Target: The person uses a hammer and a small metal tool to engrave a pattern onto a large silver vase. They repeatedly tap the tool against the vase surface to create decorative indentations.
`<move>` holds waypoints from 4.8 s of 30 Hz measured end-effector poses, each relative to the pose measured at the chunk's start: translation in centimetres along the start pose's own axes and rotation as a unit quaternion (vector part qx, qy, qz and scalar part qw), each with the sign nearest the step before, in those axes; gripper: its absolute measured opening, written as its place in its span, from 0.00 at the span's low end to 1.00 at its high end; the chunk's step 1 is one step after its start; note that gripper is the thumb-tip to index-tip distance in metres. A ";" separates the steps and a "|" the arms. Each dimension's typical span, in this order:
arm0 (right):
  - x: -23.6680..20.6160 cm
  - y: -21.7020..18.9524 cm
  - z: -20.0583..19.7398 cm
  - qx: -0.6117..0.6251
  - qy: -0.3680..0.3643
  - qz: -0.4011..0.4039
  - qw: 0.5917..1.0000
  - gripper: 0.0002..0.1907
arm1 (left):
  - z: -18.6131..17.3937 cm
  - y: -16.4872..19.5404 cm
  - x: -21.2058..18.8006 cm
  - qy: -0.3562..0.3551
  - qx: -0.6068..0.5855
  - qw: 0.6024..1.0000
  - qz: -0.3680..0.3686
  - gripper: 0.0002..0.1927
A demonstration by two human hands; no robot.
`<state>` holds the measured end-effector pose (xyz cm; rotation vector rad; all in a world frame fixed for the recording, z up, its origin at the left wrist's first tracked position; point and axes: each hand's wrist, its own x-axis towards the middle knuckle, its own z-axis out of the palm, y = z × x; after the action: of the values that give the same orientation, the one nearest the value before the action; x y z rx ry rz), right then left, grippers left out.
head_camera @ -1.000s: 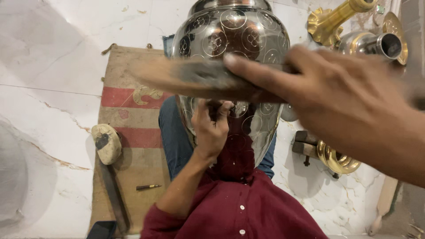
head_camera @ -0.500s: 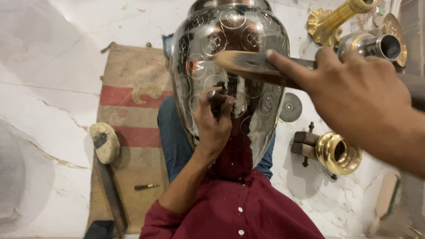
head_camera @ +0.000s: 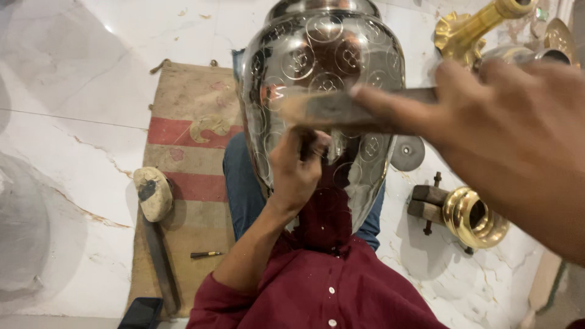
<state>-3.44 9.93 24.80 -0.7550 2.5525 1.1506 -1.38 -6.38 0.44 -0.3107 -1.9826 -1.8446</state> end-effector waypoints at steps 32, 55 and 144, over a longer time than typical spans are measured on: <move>-5.9 -21.4 24.8 0.613 0.347 0.419 0.573 0.13 | 1.4 0.7 11.0 -0.646 0.029 0.733 0.213 0.25; -6.6 -13.2 22.2 0.497 0.327 0.299 0.746 0.26 | -0.3 -0.9 12.8 -0.582 0.026 0.786 0.204 0.26; -4.2 -0.3 12.7 0.472 0.265 0.105 0.834 0.30 | -0.3 0.1 5.7 -0.287 0.030 0.955 0.073 0.22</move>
<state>0.32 20.83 17.99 -0.5577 3.1614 -0.4533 -6.37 -7.31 3.10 -1.0461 -2.2923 -1.7216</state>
